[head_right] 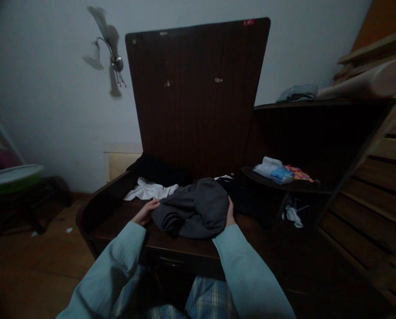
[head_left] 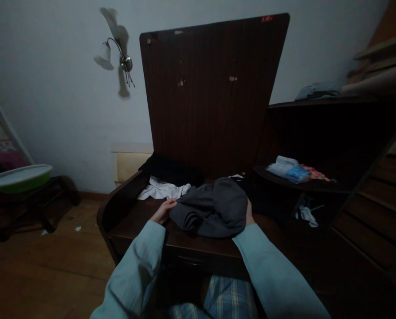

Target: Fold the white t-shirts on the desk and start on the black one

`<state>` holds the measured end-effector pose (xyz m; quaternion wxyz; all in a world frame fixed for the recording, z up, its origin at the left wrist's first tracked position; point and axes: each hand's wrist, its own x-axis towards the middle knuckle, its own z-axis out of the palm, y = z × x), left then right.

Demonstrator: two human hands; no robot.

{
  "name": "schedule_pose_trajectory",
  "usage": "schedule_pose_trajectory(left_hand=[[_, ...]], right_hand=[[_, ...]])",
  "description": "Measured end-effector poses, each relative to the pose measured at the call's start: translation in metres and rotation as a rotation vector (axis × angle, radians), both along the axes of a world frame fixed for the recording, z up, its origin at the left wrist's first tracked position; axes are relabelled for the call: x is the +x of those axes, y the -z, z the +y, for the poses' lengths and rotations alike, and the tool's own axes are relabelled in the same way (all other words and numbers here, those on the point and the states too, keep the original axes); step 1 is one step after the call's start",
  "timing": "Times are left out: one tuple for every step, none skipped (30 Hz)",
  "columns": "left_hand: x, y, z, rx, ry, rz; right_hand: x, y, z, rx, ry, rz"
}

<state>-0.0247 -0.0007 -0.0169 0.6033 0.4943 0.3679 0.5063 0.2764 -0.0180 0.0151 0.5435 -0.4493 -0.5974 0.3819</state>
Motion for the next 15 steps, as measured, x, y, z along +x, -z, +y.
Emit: schedule_pose_trajectory(left_hand=[[0.000, 0.000, 0.001, 0.001, -0.006, -0.005], [0.000, 0.001, 0.001, 0.002, -0.020, -0.014], [0.000, 0.001, 0.001, 0.002, -0.040, -0.029], [0.000, 0.000, 0.002, 0.002, -0.068, -0.050], [0.000, 0.000, 0.002, -0.005, -0.094, -0.079], [0.000, -0.001, 0.003, -0.013, -0.119, -0.114], [0.000, -0.001, 0.003, -0.025, -0.144, -0.156], [-0.001, -0.001, 0.004, -0.038, -0.171, -0.206], [-0.002, -0.002, 0.004, -0.047, -0.199, -0.259], [-0.004, -0.002, 0.004, -0.049, -0.226, -0.307], [-0.007, -0.002, 0.004, -0.047, -0.258, -0.352], [-0.010, -0.002, 0.005, -0.044, -0.299, -0.397], [-0.014, -0.002, 0.005, -0.041, -0.340, -0.438], [-0.019, -0.002, 0.006, -0.039, -0.374, -0.463], [-0.023, -0.001, 0.007, -0.040, -0.397, -0.469]], right_hand=[[-0.001, -0.003, -0.002, 0.001, -0.019, 0.025], [-0.002, -0.005, -0.003, -0.007, -0.045, 0.049], [-0.003, -0.006, -0.004, -0.026, -0.062, 0.081], [-0.003, -0.006, -0.003, -0.054, -0.065, 0.120], [-0.003, -0.005, -0.001, -0.087, -0.057, 0.167], [-0.001, -0.003, 0.002, -0.120, -0.043, 0.225], [0.001, 0.000, 0.006, -0.150, -0.022, 0.298], [0.006, 0.005, 0.011, -0.173, -0.001, 0.389], [0.011, 0.010, 0.016, -0.188, 0.017, 0.497], [0.017, 0.015, 0.022, -0.194, 0.031, 0.616], [0.024, 0.020, 0.027, -0.190, 0.056, 0.737], [0.031, 0.024, 0.031, -0.173, 0.090, 0.851], [0.037, 0.028, 0.035, -0.145, 0.130, 0.943], [0.043, 0.032, 0.038, -0.101, 0.170, 1.002], [0.049, 0.035, 0.041, -0.053, 0.208, 1.033]])
